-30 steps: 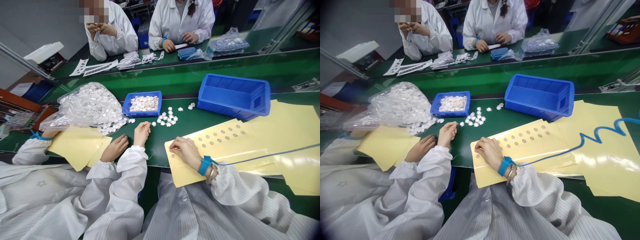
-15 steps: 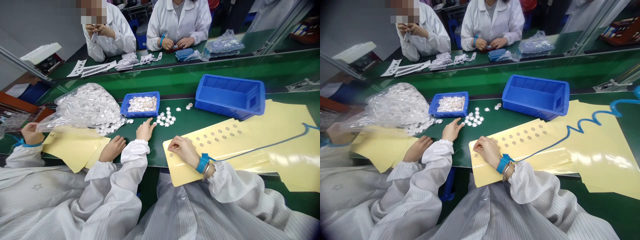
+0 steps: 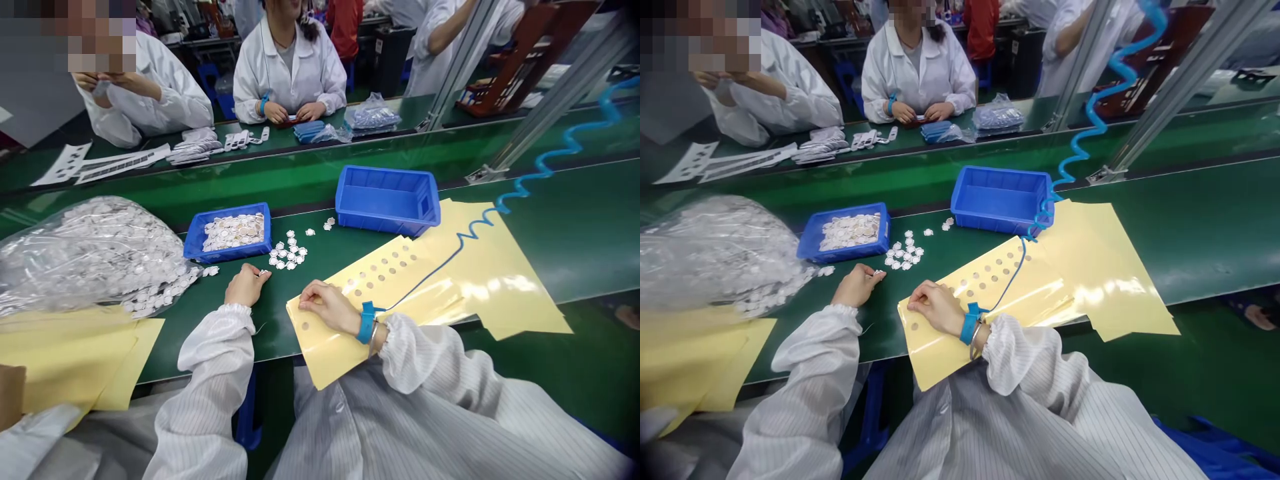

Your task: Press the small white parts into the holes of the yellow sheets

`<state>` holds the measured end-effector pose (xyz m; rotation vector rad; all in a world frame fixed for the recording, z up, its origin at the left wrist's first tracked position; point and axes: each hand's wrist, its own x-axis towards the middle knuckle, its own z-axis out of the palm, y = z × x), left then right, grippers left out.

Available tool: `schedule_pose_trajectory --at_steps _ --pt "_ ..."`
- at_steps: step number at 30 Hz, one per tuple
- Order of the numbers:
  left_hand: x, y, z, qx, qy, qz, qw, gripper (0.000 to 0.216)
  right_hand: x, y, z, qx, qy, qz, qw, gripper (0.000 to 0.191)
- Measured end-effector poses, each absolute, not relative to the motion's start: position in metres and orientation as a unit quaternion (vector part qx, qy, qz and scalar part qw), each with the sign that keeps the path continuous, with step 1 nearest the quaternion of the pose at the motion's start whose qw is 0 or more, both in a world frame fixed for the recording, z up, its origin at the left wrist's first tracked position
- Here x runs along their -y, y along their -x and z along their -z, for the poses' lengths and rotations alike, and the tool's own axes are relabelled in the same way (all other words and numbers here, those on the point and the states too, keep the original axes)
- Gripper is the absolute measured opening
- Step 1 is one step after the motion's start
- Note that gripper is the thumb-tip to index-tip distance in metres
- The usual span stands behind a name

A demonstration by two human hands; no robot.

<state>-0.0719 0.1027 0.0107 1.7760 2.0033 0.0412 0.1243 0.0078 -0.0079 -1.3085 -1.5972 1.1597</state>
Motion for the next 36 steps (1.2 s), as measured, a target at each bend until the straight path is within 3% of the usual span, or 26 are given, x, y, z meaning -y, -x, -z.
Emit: schedule_pose_trajectory --at_steps 2,8,11,15,23,28,36 --pt "-0.098 0.072 -0.013 -0.714 -0.64 -0.056 0.28 0.026 -0.008 -0.126 0.01 0.607 0.498 -0.478 0.394 0.008" --pt "-0.054 0.052 -0.025 -0.588 -0.442 -0.258 0.626 0.034 -0.012 -0.133 0.004 0.506 0.486 -0.537 0.468 0.015" --pt "-0.032 0.035 -0.033 -0.515 -0.39 -0.289 0.706 0.039 -0.012 -0.136 -0.007 0.509 0.499 -0.511 0.481 0.032" --pt "-0.015 0.016 -0.037 -0.483 -0.381 -0.312 0.724 0.036 -0.011 -0.138 -0.015 0.498 0.488 -0.542 0.469 0.052" --pt "-0.009 0.009 -0.027 -0.512 -0.461 -0.277 0.67 0.031 -0.009 -0.154 -0.01 0.521 0.511 -0.543 0.415 0.046" --pt "-0.006 0.003 -0.019 -0.532 -0.406 -0.285 0.686 0.027 -0.009 -0.163 -0.003 0.547 0.545 -0.447 0.451 0.016" --pt "-0.003 -0.001 -0.011 -0.531 -0.386 -0.303 0.691 0.03 -0.006 -0.159 0.005 0.549 0.523 -0.519 0.394 0.016"
